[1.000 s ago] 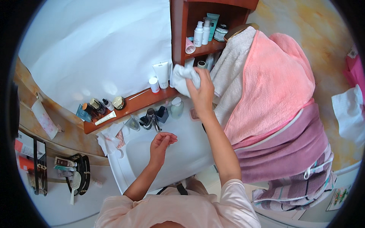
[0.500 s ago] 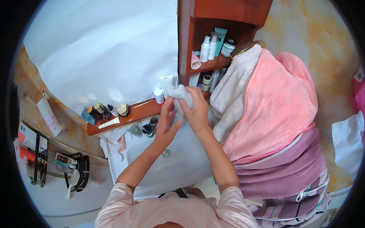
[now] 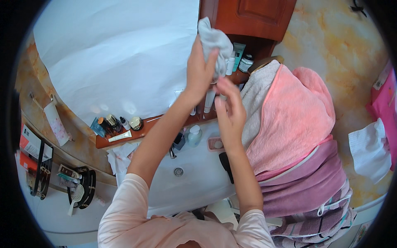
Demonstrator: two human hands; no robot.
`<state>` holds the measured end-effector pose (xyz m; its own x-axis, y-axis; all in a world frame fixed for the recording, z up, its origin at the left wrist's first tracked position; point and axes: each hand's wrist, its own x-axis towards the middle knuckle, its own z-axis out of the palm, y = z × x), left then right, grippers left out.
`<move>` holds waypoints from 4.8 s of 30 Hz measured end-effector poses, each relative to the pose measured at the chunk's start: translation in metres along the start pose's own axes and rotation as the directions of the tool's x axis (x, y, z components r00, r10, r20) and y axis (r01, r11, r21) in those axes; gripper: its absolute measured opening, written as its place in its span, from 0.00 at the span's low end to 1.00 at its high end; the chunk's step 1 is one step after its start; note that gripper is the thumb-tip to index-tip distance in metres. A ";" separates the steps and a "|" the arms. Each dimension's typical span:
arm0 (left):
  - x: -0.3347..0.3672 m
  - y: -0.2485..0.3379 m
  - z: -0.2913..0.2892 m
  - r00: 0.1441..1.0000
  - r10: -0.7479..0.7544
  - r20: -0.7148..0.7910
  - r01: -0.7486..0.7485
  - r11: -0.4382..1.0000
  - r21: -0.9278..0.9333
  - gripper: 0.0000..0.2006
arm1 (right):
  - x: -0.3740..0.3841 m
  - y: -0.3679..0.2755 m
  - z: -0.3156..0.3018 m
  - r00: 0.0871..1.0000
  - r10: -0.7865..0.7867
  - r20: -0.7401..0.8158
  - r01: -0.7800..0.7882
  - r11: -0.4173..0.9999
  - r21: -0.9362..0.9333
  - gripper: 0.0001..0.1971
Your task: The person wipes various bottles and cosmetic containers with a cloth, placing them on a shelf and around a bathroom sink.
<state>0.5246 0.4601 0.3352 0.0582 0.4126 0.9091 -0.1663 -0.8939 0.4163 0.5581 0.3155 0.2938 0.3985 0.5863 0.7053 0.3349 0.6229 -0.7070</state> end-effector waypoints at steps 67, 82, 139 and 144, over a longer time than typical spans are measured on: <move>0.060 -0.004 0.000 0.982 0.182 0.050 -0.184 0.983 0.024 0.26 | 0.247 -0.045 -0.033 0.590 -0.773 0.235 0.646 0.277 -0.712 0.31; 0.060 0.002 -0.001 0.980 0.171 0.105 -0.180 0.980 0.085 0.27 | 0.315 -0.147 -0.063 0.301 -0.555 0.776 0.883 -0.145 -0.446 0.17; -0.011 -0.018 -0.055 0.905 -0.140 0.402 0.228 0.957 -0.181 0.24 | 0.144 0.003 0.017 0.728 -0.686 0.017 0.485 0.496 -0.720 0.26; -0.072 -0.030 -0.075 0.860 -0.392 0.326 0.483 0.832 -0.274 0.16 | 0.077 0.005 0.004 0.853 -0.506 0.130 0.460 0.610 -0.645 0.29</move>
<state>0.4513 0.4703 0.2556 0.4363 0.6480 0.6243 -0.3804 -0.4960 0.7806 0.5871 0.3659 0.3445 0.0593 0.2527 0.9657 0.9384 0.3158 -0.1402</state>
